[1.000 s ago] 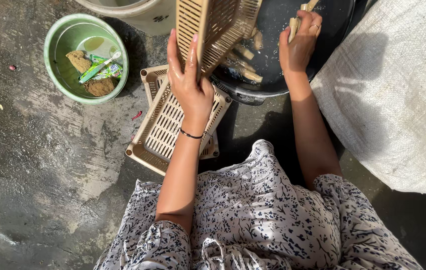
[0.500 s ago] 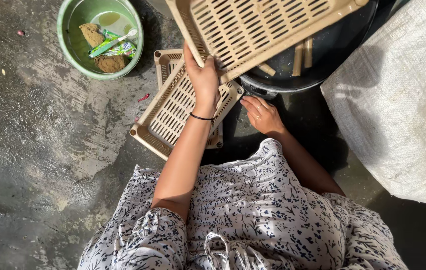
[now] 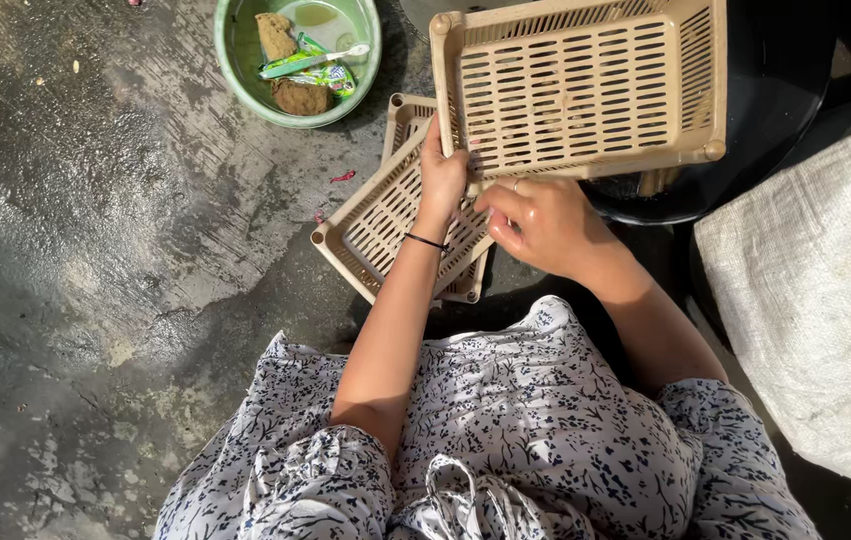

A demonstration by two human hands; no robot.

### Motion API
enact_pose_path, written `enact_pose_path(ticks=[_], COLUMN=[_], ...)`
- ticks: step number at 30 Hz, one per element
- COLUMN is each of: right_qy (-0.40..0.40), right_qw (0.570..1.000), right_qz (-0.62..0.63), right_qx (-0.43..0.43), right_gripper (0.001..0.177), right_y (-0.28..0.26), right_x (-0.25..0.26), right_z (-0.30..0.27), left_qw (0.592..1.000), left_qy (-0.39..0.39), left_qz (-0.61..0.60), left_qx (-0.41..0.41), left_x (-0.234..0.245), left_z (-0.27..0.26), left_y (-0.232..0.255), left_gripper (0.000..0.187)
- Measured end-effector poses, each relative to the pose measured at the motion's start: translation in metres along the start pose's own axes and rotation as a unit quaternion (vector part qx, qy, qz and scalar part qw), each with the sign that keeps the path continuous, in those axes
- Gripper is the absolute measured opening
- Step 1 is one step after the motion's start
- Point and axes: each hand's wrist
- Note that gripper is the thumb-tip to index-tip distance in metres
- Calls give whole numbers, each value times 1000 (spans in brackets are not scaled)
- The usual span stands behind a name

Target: The person assembles a multi-tiered plastic rack by hand and then scrubs the surfaces with a sponge and soapy water.

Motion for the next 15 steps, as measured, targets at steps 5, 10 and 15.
enact_pose_path(ticks=[5, 10, 15], right_qy=[-54, -114, -244], right_qw=[998, 986, 950], right_qz=[-29, -121, -167], right_qx=[9, 29, -101], right_gripper=[11, 25, 53], right_y=[-8, 20, 59], right_x=[-33, -190, -353], right_z=[130, 288, 371], left_qw=[995, 986, 983], left_qy=[-2, -13, -22], left_qz=[-16, -62, -97], left_qx=[96, 153, 152], left_x=[95, 140, 142], left_z=[24, 24, 26], left_y=[64, 33, -3], left_gripper=[67, 75, 58])
Point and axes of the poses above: each hand's wrist, its own z-axis towards the middle knuckle, its own x-axis out of the back of the hand, y = z × x, and after that the axes turned 12 degrees about -z, right-handed
